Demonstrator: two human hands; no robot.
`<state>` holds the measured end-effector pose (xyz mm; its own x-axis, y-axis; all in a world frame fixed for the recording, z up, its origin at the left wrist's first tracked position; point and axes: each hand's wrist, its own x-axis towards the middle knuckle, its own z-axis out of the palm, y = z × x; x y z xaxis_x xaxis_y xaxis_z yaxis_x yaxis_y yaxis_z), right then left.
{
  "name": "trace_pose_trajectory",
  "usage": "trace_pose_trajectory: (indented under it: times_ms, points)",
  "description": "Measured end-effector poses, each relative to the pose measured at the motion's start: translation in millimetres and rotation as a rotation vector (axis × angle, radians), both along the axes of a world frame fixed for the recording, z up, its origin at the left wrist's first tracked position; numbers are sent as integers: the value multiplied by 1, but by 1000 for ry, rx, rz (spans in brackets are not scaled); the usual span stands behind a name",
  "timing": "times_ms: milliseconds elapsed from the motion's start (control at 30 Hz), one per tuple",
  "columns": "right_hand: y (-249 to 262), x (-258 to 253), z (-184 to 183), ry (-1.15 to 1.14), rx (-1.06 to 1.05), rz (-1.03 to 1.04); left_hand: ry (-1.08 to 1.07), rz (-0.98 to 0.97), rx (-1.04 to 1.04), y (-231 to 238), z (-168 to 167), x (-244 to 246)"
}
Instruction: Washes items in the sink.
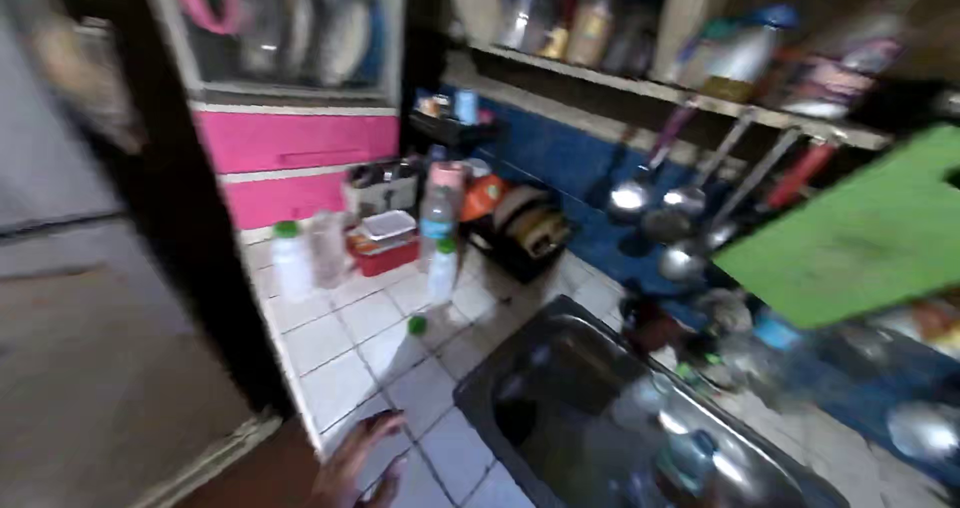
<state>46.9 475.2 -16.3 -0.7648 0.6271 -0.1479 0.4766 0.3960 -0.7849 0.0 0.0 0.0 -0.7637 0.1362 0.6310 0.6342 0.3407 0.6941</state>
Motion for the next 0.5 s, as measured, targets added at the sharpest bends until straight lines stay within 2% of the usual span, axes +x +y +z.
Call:
trace_pose_trajectory:
  times_ms: [67, 133, 200, 267, 367, 500]
  points:
    - [12, 0, -18, 64, 35, 25, 89, -205, -76, 60, 13, -37]
    - [16, 4, -20, 62, 36, 33, 101, -344, -166, 125, 12, -66]
    - [18, 8, -17, 58, 14, 21, -19, -484, -235, 187, 4, -91]
    - [20, 9, -16, 66, 0, 13, -257, -614, -331, 243, -2, -113]
    - [24, 9, -15, 17, 18, 3, -502, -686, -316, 317, -23, -139]
    - [27, 8, -21, -14, 21, -36, -617, -661, -178, 388, -69, -156]
